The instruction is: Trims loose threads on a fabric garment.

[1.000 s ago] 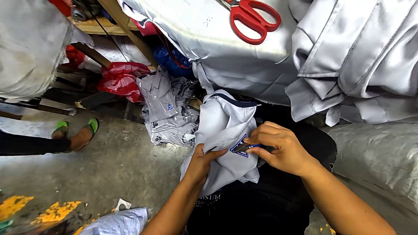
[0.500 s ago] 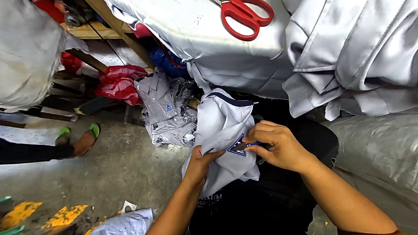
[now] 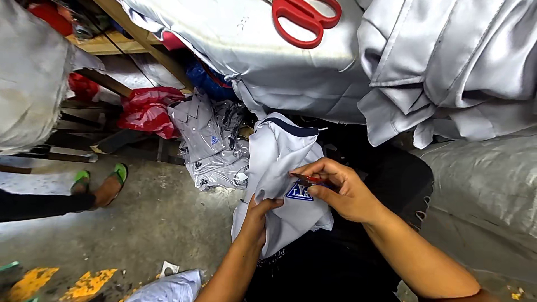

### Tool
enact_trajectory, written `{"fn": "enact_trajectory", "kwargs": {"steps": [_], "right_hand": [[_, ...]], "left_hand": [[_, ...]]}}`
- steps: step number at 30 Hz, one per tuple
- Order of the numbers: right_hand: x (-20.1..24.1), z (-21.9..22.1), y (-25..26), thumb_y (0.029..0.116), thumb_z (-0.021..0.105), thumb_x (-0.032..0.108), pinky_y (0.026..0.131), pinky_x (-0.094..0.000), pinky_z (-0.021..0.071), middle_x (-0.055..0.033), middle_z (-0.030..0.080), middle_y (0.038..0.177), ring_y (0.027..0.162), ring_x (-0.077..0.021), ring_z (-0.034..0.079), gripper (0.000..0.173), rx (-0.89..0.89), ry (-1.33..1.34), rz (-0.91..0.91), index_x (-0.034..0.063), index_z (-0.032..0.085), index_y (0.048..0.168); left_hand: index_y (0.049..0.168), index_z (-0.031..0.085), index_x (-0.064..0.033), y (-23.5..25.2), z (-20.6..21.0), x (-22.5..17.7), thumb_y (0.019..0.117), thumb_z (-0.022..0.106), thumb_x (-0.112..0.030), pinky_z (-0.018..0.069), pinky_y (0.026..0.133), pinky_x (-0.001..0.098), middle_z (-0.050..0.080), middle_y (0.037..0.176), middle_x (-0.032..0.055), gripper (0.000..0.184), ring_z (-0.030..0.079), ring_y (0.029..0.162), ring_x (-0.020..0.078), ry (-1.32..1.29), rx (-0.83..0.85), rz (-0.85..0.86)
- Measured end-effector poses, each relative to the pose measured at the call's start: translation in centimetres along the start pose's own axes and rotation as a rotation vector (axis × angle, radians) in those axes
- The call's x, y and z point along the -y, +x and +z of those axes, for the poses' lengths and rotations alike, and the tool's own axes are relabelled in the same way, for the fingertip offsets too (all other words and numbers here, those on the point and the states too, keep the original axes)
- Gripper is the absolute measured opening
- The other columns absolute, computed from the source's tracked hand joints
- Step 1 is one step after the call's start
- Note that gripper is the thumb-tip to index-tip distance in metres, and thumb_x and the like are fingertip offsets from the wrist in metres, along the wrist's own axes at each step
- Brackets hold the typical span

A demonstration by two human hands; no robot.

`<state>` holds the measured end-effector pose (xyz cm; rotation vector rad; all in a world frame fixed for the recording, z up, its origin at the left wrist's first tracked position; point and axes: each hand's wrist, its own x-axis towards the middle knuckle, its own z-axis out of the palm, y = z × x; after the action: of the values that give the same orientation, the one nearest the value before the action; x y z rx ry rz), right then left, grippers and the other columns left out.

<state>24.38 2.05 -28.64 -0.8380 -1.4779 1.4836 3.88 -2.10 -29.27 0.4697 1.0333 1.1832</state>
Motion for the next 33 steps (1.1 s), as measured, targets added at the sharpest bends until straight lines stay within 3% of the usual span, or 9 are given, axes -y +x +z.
{"fn": "enact_trajectory", "kwargs": {"steps": [2, 4, 5, 7, 8, 13, 16, 25, 33], "right_hand": [[-0.3, 0.3, 0.3, 0.0982, 0.064, 0.016, 0.081, -0.0225, 0.0590, -0.0025, 0.072, 0.117, 0.096, -0.0043, 0.070, 0.021, 0.049, -0.022, 0.014, 0.0055, 0.062, 0.116], [-0.3, 0.3, 0.7, 0.0988, 0.063, 0.016, 0.081, -0.0211, 0.0580, -0.0007, 0.073, 0.109, 0.093, -0.0023, 0.069, 0.020, 0.112, -0.014, 0.049, 0.0046, 0.061, 0.116], [-0.4, 0.3, 0.8, 0.0993, 0.062, 0.016, 0.077, -0.0195, 0.0568, 0.0015, 0.072, 0.101, 0.087, -0.0005, 0.067, 0.019, 0.132, 0.011, 0.072, 0.0045, 0.061, 0.115], [-0.5, 0.0, 0.9, 0.0999, 0.061, 0.013, 0.072, -0.0178, 0.0556, 0.0035, 0.070, 0.093, 0.079, 0.0006, 0.065, 0.016, 0.135, 0.085, 0.077, 0.0046, 0.061, 0.114], [-0.5, -0.2, 0.8, 0.0991, 0.062, 0.012, 0.073, -0.0179, 0.0561, 0.0035, 0.071, 0.093, 0.079, 0.0002, 0.065, 0.017, 0.103, 0.078, 0.051, 0.0048, 0.062, 0.114], [-0.5, -1.5, -0.6, 0.0892, 0.076, 0.022, 0.075, -0.0191, 0.0547, 0.0000, 0.070, 0.102, 0.089, -0.0025, 0.064, 0.025, -0.162, -0.565, -0.156, 0.0070, 0.074, 0.109], [-0.3, -1.2, -1.7, 0.0900, 0.074, 0.026, 0.079, -0.0213, 0.0529, -0.0026, 0.071, 0.099, 0.090, -0.0062, 0.064, 0.027, -0.201, -0.713, -0.184, 0.0060, 0.074, 0.108], [-0.7, -0.6, -1.8, 0.0891, 0.076, 0.024, 0.082, -0.0213, 0.0541, -0.0043, 0.070, 0.099, 0.094, -0.0082, 0.065, 0.020, -0.222, -0.730, -0.216, 0.0061, 0.077, 0.099], [-1.1, -0.3, -1.8, 0.0874, 0.078, 0.024, 0.075, -0.0161, 0.0514, -0.0040, 0.070, 0.098, 0.087, -0.0032, 0.063, 0.023, -0.286, -0.687, -0.172, 0.0049, 0.076, 0.100]], "left_hand": [[0.103, 0.065, -0.0103, 0.0, -0.5, -0.3, 0.0800, 0.063, 0.001, 0.0610, 0.080, 0.0259, 0.076, 0.092, -0.0010, 0.025, 0.073, 0.086, 0.0052, 0.005, 0.083, 0.006], [0.107, 0.066, -0.0117, 0.1, -0.7, -0.9, 0.0846, 0.075, -0.016, 0.0600, 0.085, 0.0246, 0.076, 0.095, -0.0044, 0.024, 0.072, 0.090, 0.0036, 0.090, 0.139, 0.022], [0.107, 0.065, -0.0109, 0.3, -0.4, -1.1, 0.0870, 0.075, -0.017, 0.0603, 0.085, 0.0240, 0.076, 0.094, -0.0053, 0.023, 0.072, 0.089, 0.0030, 0.158, 0.135, 0.023], [0.101, 0.069, -0.0074, 0.8, 0.1, -1.2, 0.0921, 0.064, -0.003, 0.0599, 0.083, 0.0244, 0.075, 0.090, -0.0044, 0.011, 0.071, 0.086, 0.0034, 0.278, 0.089, 0.017], [0.099, 0.069, -0.0062, 1.1, 0.3, -1.2, 0.0938, 0.060, 0.002, 0.0591, 0.084, 0.0242, 0.075, 0.090, -0.0042, 0.014, 0.070, 0.087, 0.0031, 0.313, 0.060, 0.012], [0.108, 0.063, -0.0043, 0.8, 1.0, -1.5, 0.1015, 0.045, 0.001, 0.0605, 0.082, 0.0256, 0.074, 0.091, 0.0006, 0.020, 0.072, 0.086, 0.0067, 0.179, -0.062, -0.080], [0.108, 0.063, -0.0044, 0.7, 1.2, -1.4, 0.1018, 0.045, 0.000, 0.0609, 0.082, 0.0266, 0.075, 0.090, 0.0015, 0.020, 0.072, 0.085, 0.0074, 0.137, -0.070, -0.088], [0.106, 0.065, -0.0041, 0.2, 1.7, -1.0, 0.1018, 0.045, 0.001, 0.0602, 0.082, 0.0258, 0.075, 0.089, 0.0011, 0.021, 0.072, 0.085, 0.0068, 0.149, -0.070, -0.069], [0.104, 0.065, -0.0044, 0.1, 1.9, -0.9, 0.1021, 0.045, 0.001, 0.0603, 0.082, 0.0251, 0.075, 0.088, 0.0002, 0.021, 0.072, 0.084, 0.0059, 0.147, -0.077, -0.043]]}}
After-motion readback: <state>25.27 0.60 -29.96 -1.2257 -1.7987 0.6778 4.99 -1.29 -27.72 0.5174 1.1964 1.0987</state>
